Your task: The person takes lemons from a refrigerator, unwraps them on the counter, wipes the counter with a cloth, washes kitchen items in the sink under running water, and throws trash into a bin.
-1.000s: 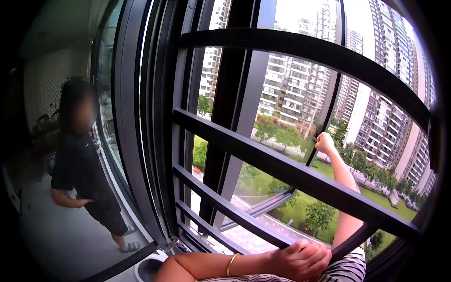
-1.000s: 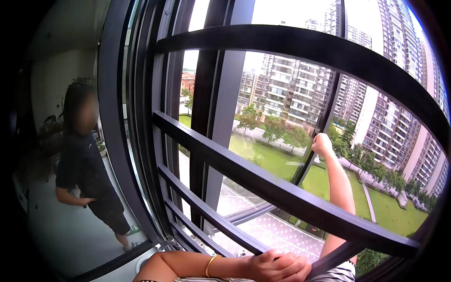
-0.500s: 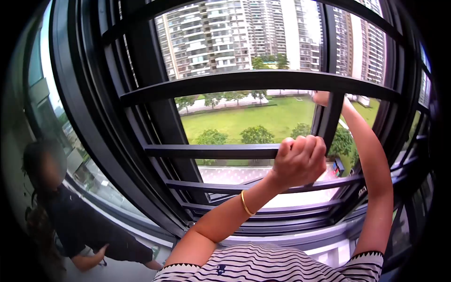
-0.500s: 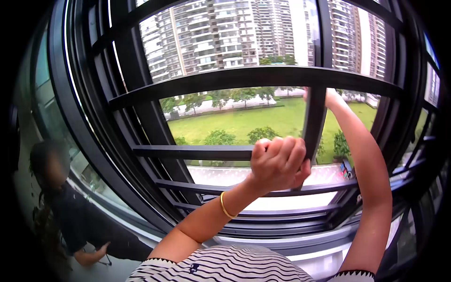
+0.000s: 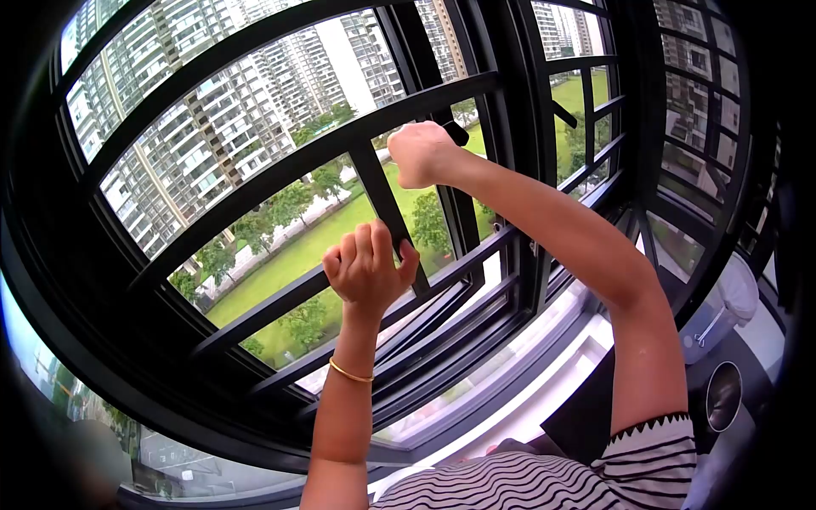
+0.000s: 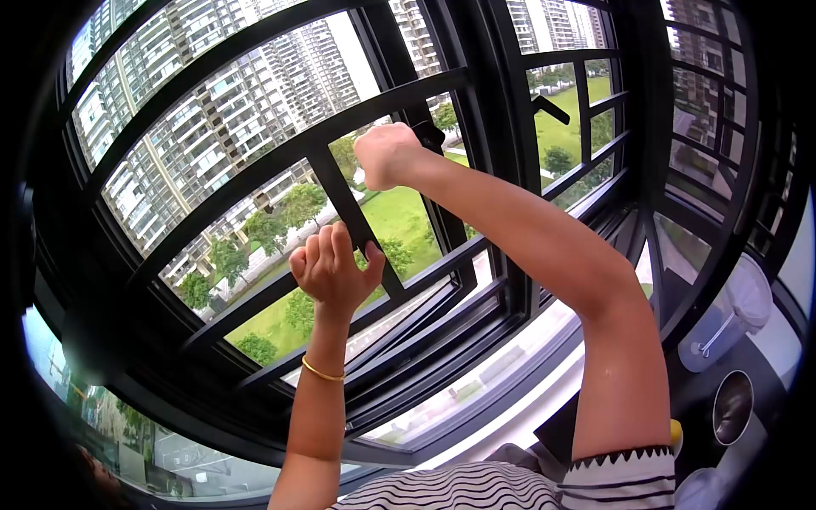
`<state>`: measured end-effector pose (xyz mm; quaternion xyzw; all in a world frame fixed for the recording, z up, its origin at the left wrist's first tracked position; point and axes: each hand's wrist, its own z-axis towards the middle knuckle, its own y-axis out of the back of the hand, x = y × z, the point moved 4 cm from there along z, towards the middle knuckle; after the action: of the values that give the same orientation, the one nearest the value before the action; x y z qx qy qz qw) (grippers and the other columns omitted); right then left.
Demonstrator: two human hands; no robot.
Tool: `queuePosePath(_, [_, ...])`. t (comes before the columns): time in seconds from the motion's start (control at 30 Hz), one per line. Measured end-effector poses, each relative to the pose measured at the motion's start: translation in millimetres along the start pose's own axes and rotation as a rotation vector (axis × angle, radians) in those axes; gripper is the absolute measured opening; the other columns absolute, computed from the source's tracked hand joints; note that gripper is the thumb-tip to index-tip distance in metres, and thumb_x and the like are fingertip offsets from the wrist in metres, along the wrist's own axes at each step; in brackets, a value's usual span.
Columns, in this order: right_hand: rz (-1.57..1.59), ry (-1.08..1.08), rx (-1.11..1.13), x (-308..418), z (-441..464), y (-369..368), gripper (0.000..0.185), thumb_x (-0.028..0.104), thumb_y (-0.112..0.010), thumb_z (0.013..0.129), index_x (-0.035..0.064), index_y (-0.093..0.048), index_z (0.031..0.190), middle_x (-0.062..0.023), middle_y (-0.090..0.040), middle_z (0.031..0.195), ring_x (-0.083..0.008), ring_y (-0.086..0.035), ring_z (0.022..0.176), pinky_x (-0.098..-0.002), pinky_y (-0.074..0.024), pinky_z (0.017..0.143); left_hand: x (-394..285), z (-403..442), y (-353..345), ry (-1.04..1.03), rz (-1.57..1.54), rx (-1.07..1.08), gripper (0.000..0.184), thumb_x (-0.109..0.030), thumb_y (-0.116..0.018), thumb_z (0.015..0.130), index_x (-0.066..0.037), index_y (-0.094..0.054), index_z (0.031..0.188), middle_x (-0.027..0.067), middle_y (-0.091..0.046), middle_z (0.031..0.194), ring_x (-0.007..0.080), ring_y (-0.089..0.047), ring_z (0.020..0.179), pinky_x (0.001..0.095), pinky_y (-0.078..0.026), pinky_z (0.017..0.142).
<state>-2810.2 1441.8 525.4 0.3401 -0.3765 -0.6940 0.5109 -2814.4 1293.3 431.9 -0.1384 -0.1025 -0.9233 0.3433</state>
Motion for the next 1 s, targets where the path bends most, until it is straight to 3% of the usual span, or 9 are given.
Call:
queuePosePath(0.23, [0.029, 0.016, -0.018, 3.2, -6.3, 0.8, 0.014, 0.011, -0.061, 0.06, 0.003, -0.065, 0.071, -0.0162, -0.064, 0.077, -0.0308, -0.063, 0.08, -0.0373, -0.0483, 0.074, 2.9, -1.1, 0.7, -0.007, -0.021, 0.001, 0.029, -0.031, -0.056, 0.068, -0.009, -0.053, 0.088, 0.0038, -0.053, 0.075, 0.0172, -0.05, 0.065, 0.0339, -0.03, 0.067])
queuePosePath(0.33, [-0.037, 0.032, -0.027, 6.4, -16.5, 0.9, 0.02, 0.012, -0.063, 0.066, 0.0075, -0.066, 0.084, -0.0112, -0.066, 0.087, -0.0248, -0.064, 0.087, -0.0345, -0.0475, 0.076, 1.9, -3.2, 1.9, 0.011, -0.041, 0.093, 0.035, -0.03, -0.06, 0.067, -0.006, -0.052, 0.092, 0.0044, -0.056, 0.078, 0.0184, -0.052, 0.068, 0.0344, -0.032, 0.068])
queuePosePath(0.5, [-0.05, 0.014, 0.025, 8.3, -37.5, 8.2, 0.022, 0.011, -0.061, 0.067, 0.0093, -0.064, 0.088, -0.0095, -0.065, 0.09, -0.0252, -0.063, 0.088, -0.043, -0.042, 0.086, -3.8, -3.5, 4.0, 0.045, -0.032, 0.092, 0.036, -0.028, -0.062, 0.067, -0.007, -0.051, 0.094, 0.0052, -0.056, 0.082, 0.0192, -0.054, 0.074, 0.0352, -0.034, 0.073])
queuePosePath(0.57, [-0.055, 0.038, -0.017, 1.7, -36.5, 4.2, 0.022, 0.012, -0.061, 0.067, 0.0087, -0.064, 0.089, -0.0102, -0.064, 0.091, -0.0266, -0.063, 0.089, -0.045, -0.0422, 0.086, -5.7, -7.2, 7.9, 0.111, -0.128, 0.111, 0.04, -0.025, -0.062, 0.067, -0.006, -0.052, 0.102, 0.0085, -0.057, 0.092, 0.0224, -0.054, 0.087, 0.0368, -0.034, 0.081])
queuePosePath(0.63, [-0.022, 0.065, -0.093, -0.4, -35.6, -0.9, 0.024, 0.014, -0.061, 0.067, 0.0066, -0.064, 0.09, -0.0119, -0.064, 0.092, -0.0305, -0.061, 0.09, -0.0504, -0.0427, 0.086, -21.1, -14.0, 35.8, 0.224, -0.091, 0.195, 0.053, -0.019, -0.062, 0.067, -0.009, -0.048, 0.117, 0.0123, -0.046, 0.122, 0.026, -0.043, 0.116, 0.0445, -0.027, 0.092])
queuePosePath(0.67, [0.082, 0.03, -0.058, -5.2, -31.2, 1.3, 0.023, 0.018, -0.063, 0.067, 0.0058, -0.064, 0.087, -0.0124, -0.064, 0.091, -0.0307, -0.061, 0.09, -0.0507, -0.0437, 0.083, -31.2, -21.9, 57.1, 0.258, -0.069, 0.164, 0.053, -0.018, -0.062, 0.067, -0.009, -0.048, 0.118, 0.0118, -0.043, 0.125, 0.025, -0.04, 0.12, 0.0463, -0.026, 0.091])
queuePosePath(0.77, [0.071, 0.084, -0.092, -1.8, -44.2, 10.3, 0.037, 0.019, -0.064, 0.068, 0.0084, -0.054, 0.102, -0.0127, -0.061, 0.098, -0.0304, -0.057, 0.098, -0.0476, -0.0419, 0.086, -71.6, -56.3, 127.2, 0.417, -0.408, 0.121, 0.045, -0.011, -0.059, 0.069, -0.006, -0.05, 0.113, 0.0161, -0.054, 0.111, 0.0316, -0.052, 0.105, 0.0425, -0.036, 0.086])
queuePosePath(0.83, [-0.004, 0.03, -0.469, 13.0, -69.5, 20.8, 0.044, 0.017, -0.064, 0.069, 0.0083, -0.051, 0.11, -0.0125, -0.06, 0.101, -0.0316, -0.056, 0.099, -0.0465, -0.0432, 0.086, -101.5, -87.5, 169.1, 0.461, -0.48, 0.164, 0.039, -0.005, -0.061, 0.067, -0.004, -0.053, 0.105, 0.0152, -0.056, 0.105, 0.0324, -0.054, 0.097, 0.0404, -0.043, 0.078])
queuePosePath(1.0, [0.595, 0.107, -0.711, 62.6, -132.6, 19.3, 0.029, 0.015, -0.061, 0.072, 0.004, -0.058, 0.099, -0.0157, -0.063, 0.093, -0.0309, -0.06, 0.088, -0.0376, -0.0472, 0.077, -151.3, -73.2, 305.7, 0.439, -0.579, 0.219, 0.029, -0.002, -0.062, 0.064, -0.002, -0.058, 0.093, 0.0136, -0.058, 0.096, 0.0285, -0.057, 0.087, 0.0381, -0.043, 0.076])
